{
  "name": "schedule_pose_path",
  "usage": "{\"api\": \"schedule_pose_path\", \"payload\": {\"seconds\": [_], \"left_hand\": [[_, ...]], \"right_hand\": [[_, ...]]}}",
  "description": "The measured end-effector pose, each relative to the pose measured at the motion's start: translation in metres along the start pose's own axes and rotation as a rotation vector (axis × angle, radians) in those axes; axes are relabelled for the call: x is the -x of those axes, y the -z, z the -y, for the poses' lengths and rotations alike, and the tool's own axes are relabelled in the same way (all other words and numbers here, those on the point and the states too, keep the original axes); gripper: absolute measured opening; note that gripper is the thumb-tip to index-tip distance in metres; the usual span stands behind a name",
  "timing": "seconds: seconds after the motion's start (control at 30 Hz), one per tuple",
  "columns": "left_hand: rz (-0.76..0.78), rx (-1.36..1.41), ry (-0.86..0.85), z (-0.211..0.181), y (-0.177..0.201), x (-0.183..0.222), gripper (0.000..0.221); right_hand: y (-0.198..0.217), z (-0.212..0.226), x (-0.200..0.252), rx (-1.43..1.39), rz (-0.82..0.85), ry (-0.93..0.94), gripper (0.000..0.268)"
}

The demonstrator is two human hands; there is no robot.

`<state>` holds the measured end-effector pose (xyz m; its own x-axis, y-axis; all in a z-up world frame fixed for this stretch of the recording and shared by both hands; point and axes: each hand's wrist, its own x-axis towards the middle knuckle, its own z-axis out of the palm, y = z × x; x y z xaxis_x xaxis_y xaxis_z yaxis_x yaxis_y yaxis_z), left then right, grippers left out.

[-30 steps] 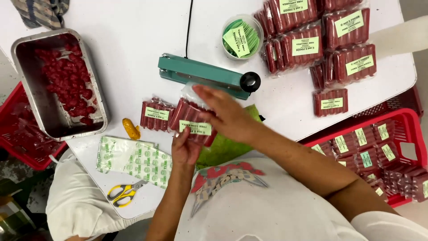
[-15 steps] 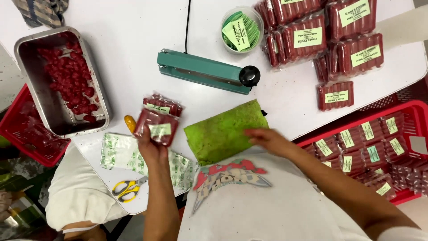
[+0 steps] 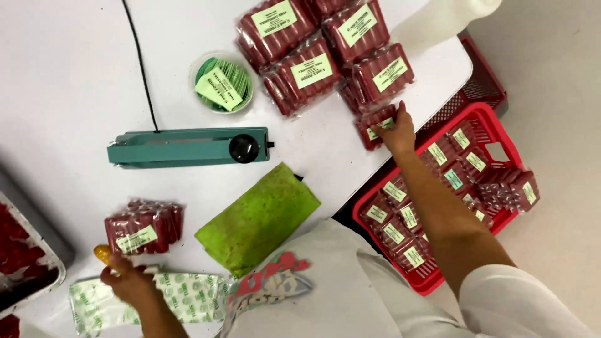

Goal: The person places vacuum-sealed packages of red meat into plastic bags, seals them with a handheld heat sealer, and stacks the finished packages on a table. The person also places some sealed packages into a red basket.

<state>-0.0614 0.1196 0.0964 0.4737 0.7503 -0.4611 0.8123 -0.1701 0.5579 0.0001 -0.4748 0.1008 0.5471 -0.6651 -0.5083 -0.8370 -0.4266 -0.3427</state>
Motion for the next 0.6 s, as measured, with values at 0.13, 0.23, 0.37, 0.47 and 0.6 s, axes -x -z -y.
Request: {"api": "schedule_pose_path", "payload": {"seconds": [0.13, 0.23, 0.37, 0.47, 0.6], "left_hand": [[0.027, -0.007, -0.279, 0.000, 0.009, 0.042, 0.047], [0.329, -0.089, -0.012, 0.000, -0.020, 0.076, 0.045], [1.097, -0.093, -0.069, 0.001, -0.086, 0.117, 0.044], [1.524, 0.112, -0.010, -0.004, -0.126, 0.144, 0.078], [1.617, 1.038, 0.196, -0.015, -0.144, 0.170, 0.077]], "right_hand": [[0.006, -0.001, 0.008, -0.122, 0.038, -0.131, 0.089], [0.007, -0.008, 0.037, -0.372, 0.119, -0.330, 0.041], [-0.024, -0.014, 0.103, -0.712, 0.290, -0.253, 0.040], [-0.049, 0.004, 0.157, -0.928, 0.454, -0.103, 0.042], [-0.071, 0.017, 0.196, -0.971, 0.781, 0.209, 0.053]]}}
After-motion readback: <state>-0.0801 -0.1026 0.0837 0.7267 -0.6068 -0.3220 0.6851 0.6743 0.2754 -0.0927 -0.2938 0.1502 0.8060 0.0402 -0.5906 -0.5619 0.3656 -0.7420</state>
